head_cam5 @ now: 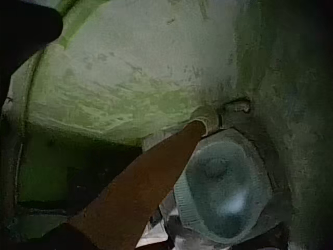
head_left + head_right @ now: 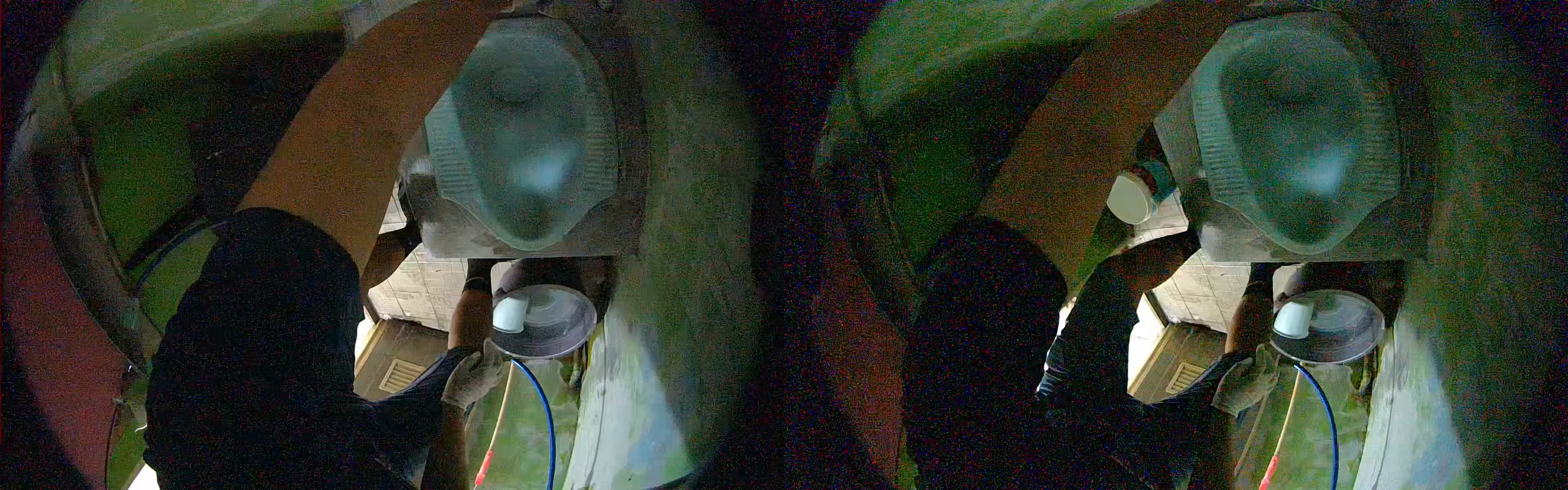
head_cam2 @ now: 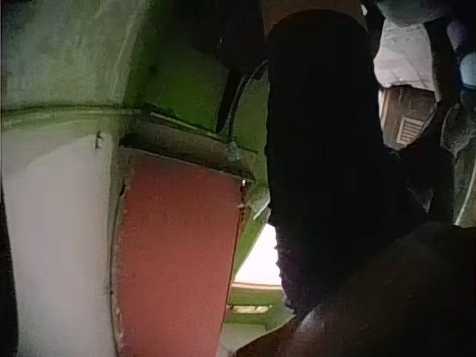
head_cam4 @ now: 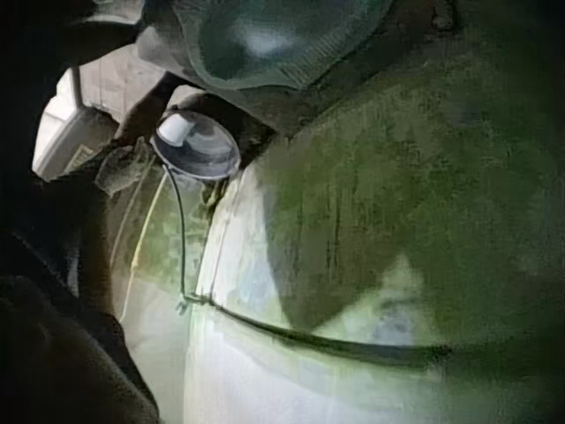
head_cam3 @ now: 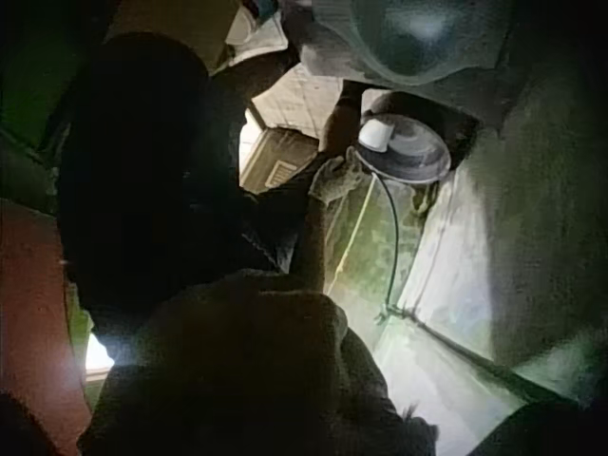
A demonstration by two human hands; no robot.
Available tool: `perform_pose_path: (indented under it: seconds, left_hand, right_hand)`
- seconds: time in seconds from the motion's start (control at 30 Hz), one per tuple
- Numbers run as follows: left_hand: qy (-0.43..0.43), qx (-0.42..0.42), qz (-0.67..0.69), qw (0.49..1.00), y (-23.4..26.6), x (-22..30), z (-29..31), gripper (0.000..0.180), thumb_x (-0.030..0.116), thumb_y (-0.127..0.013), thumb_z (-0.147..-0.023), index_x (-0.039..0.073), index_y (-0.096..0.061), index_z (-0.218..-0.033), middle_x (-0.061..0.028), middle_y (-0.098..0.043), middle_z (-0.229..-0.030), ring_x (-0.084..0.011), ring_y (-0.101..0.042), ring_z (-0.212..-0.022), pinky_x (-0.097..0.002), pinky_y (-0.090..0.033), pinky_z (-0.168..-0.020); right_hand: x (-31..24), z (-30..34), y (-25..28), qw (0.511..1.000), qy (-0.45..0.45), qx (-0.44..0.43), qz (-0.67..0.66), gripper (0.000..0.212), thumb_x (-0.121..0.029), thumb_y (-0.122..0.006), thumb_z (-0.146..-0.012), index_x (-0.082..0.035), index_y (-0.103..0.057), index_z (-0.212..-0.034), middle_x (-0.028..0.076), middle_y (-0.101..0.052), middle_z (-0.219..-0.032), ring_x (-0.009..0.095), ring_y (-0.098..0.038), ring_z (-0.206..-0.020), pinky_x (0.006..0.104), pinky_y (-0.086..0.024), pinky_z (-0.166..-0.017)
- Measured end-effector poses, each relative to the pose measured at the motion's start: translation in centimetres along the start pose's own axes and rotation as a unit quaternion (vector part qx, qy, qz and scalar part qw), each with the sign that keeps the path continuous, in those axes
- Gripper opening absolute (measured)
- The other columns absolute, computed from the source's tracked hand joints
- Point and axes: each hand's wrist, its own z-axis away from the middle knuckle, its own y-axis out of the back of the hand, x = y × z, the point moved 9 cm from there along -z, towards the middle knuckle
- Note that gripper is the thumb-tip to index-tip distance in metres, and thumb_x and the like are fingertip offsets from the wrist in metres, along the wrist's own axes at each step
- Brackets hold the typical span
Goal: The person paints a bathroom wall and the base of a squat toilet using a paint brush and paint from a bucket.
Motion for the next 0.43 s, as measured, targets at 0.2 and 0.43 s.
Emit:
perform_pose_path:
  seconds: [0.2, 0.43]
  left_hand:
    - [0.056, -0.046, 0.109, 0.991, -3.2, -2.7, 5.4, 0.031, 0.024, -0.046, -0.095, 0.001, -0.066, -0.089, -0.0147, -0.064, -0.084, -0.0242, -0.062, -0.073, -0.0396, -0.049, -0.060]
    - [0.243, 0.127, 0.234, 0.933, -16.3, -16.8, 8.6, 0.069, 0.058, -0.068, -0.074, 0.011, -0.058, -0.124, -0.0180, -0.058, -0.124, -0.0244, -0.058, -0.113, -0.0428, -0.042, -0.102]
  right_hand:
    - [-1.4, -0.3, 1.8, 0.998, 0.040, 0.050, 0.002, 0.030, -0.005, -0.054, -0.082, -0.008, -0.062, -0.111, 0.015, -0.062, -0.106, 0.033, -0.058, -0.100, 0.0461, -0.043, -0.093]
    - [-1.4, -0.1, 0.6, 0.998, 0.027, 0.017, 0.045, 0.033, -0.009, -0.058, -0.082, -0.009, -0.061, -0.115, 0.016, -0.060, -0.109, 0.033, -0.055, -0.105, 0.0483, -0.042, -0.093]
